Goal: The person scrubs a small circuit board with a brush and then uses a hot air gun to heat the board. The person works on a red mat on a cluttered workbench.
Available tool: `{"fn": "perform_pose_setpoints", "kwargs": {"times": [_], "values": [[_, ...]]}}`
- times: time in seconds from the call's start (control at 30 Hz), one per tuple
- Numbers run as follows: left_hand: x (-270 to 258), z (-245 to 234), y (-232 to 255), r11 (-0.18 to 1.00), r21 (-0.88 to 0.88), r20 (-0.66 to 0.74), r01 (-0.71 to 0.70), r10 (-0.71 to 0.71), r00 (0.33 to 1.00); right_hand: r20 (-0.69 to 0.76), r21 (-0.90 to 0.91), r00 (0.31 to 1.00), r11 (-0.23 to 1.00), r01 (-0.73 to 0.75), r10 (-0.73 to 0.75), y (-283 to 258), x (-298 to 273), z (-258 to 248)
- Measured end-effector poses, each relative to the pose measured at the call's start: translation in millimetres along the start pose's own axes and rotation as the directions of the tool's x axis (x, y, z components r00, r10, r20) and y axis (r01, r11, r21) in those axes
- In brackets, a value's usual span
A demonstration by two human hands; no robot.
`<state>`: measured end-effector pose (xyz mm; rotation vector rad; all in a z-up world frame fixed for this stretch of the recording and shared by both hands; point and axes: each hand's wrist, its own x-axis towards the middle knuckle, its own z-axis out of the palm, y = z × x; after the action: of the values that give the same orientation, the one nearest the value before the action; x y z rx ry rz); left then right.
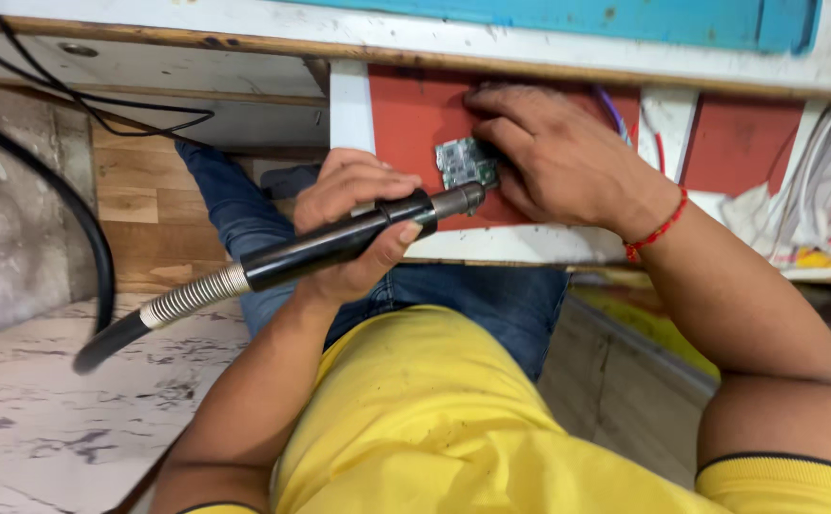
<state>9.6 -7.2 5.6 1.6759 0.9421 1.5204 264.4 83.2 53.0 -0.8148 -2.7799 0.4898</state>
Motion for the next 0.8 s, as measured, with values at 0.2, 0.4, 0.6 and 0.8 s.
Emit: {"fn": "perform_pose_setpoints", "kwargs": {"times": [0.2,0.4,0.6,0.8], "values": [[-11,-1,0,0.996,0.058,-0.054,0.062,-0.059,0.997,-0.005,0.183,0.999,0.982,0.05,-0.05,13,11,9],[-9,6,-7,0.992,0.123,-0.12,0.036,-0.021,0.993,-0.007,0.236,1.0,0.972,0.002,0.0,18,-4,19],[-4,3,-4,0.99,0.12,-0.107,0.067,-0.055,0.993,0.012,0.253,1.0,0.967,-0.023,0.02,19,3,12],[-6,4,-2,0.991,0.12,-0.105,0.053,-0.041,0.994,0.026,0.25,1.0,0.968,-0.019,0.012,19,4,11]]}}
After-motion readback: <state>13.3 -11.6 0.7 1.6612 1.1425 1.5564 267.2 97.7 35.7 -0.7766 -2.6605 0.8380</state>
